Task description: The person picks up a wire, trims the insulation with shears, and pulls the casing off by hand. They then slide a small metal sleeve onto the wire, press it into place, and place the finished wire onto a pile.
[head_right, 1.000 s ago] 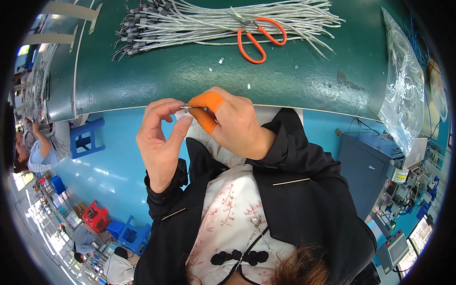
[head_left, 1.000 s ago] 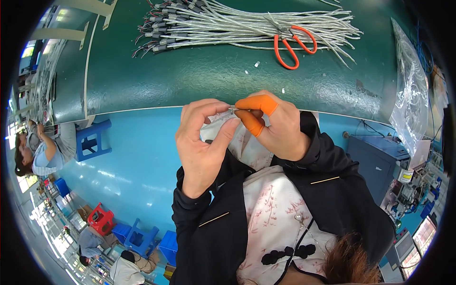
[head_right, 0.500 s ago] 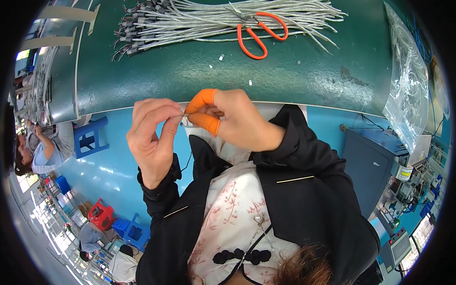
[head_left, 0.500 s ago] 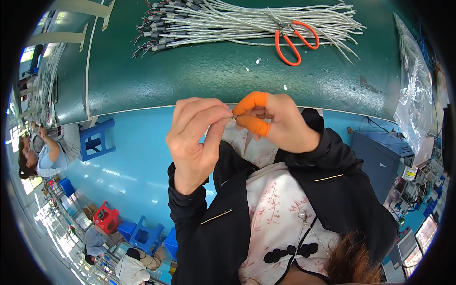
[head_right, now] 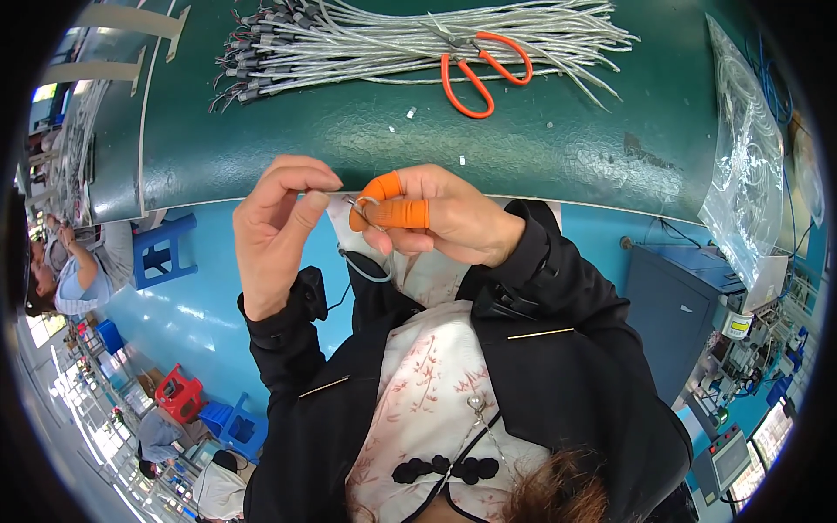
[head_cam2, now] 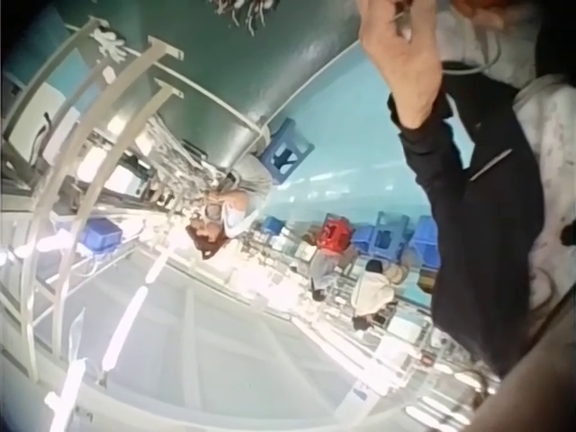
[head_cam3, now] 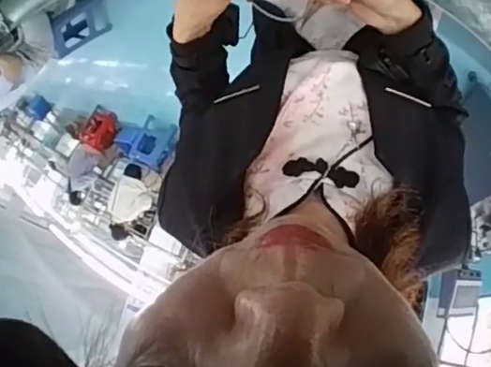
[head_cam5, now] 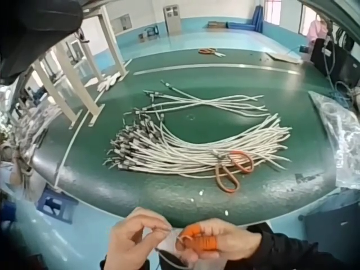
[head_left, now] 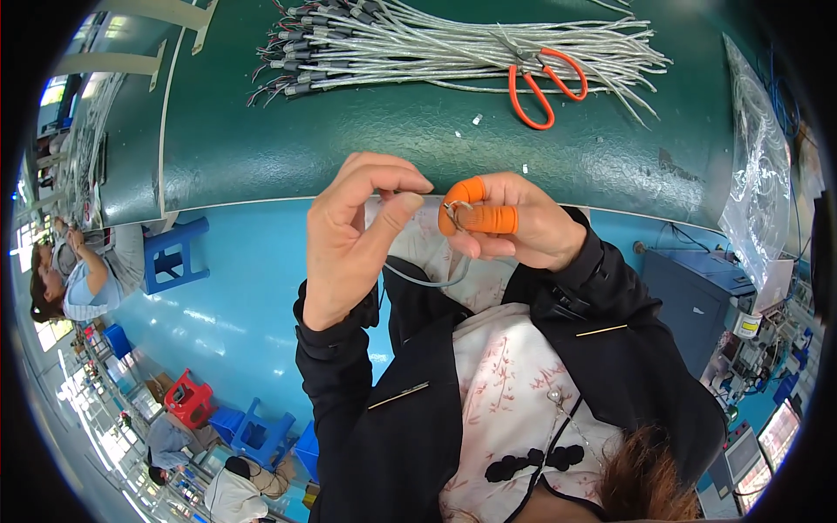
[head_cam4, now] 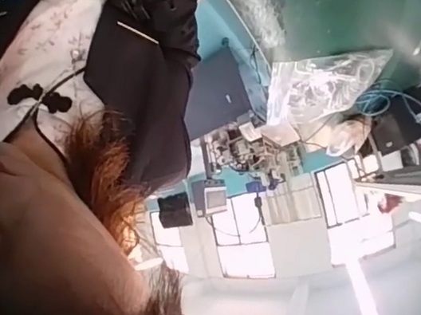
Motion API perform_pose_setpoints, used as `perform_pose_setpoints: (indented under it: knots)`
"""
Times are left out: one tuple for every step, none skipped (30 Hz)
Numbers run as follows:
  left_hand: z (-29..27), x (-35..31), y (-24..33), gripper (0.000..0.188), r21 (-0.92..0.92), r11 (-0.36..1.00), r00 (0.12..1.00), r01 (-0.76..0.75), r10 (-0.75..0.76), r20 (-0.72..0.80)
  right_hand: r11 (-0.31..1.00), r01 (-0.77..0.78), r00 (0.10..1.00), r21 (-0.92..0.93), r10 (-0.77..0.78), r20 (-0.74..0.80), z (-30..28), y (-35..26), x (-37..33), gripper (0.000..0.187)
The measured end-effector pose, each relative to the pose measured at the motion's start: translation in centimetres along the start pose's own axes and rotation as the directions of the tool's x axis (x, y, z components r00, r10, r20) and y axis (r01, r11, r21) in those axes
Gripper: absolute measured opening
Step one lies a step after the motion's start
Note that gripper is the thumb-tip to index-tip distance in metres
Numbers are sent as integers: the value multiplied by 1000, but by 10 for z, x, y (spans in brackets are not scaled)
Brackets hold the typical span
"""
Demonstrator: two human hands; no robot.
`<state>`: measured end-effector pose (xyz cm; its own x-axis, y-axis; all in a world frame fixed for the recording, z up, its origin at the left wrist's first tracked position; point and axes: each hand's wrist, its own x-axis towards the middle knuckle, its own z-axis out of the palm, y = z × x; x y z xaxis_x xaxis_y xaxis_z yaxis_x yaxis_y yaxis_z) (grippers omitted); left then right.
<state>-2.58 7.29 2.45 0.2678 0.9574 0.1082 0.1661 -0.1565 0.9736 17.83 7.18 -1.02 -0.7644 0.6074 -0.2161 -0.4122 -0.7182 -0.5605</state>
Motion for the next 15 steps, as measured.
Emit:
perform_pose_setpoints:
  knots:
    - [0,0,0,12,-1,1000,1000,0,0,0,1000,-1,1000,0,1,-1,0,0,0,21]
    - [1,1,2,10,14,1000,1000,-3,2,31,1000,2,1000,-8,-2,-14,-1,1,0,21]
    - [2,2,4,9,32,999,998,-7,6,61,1000,4,1000,-17,-5,-24,-1,1,1,21]
    - [2,2,5,7,50,999,996,-13,8,90,1000,7,999,-25,-8,-35,-1,1,2,22]
    - [2,1,5,7,51,999,996,-14,9,89,1000,7,999,-26,-8,-34,-1,2,2,22]
    - [2,0,4,7,9,1000,994,26,-27,107,998,17,999,-66,-19,-29,0,3,3,22]
    - [2,-1,3,6,-32,997,990,66,-61,125,994,27,999,-107,-30,-25,1,5,3,22]
    - [2,-1,2,6,-74,992,985,106,-94,146,988,38,999,-147,-41,-21,2,5,3,21]
    - [4,-1,3,6,-75,992,985,103,-91,145,988,38,999,-150,-42,-21,2,4,3,21]
    - [6,0,4,5,-175,964,973,201,-175,149,989,33,999,-144,-39,-39,3,3,3,21]
    - [8,0,6,5,-272,917,953,293,-257,161,990,27,998,-138,-35,-56,4,2,2,20]
    - [8,0,7,4,-364,851,925,379,-334,182,991,22,997,-132,-32,-73,5,1,2,19]
    - [9,1,5,4,-364,853,927,374,-328,184,990,26,997,-137,-37,-74,5,0,2,19]
    - [9,1,1,6,-359,880,950,312,-285,129,988,35,995,-152,-49,-90,5,-1,1,19]
    - [9,1,-4,9,-350,903,968,250,-240,73,985,44,993,-166,-62,-105,5,-2,1,19]
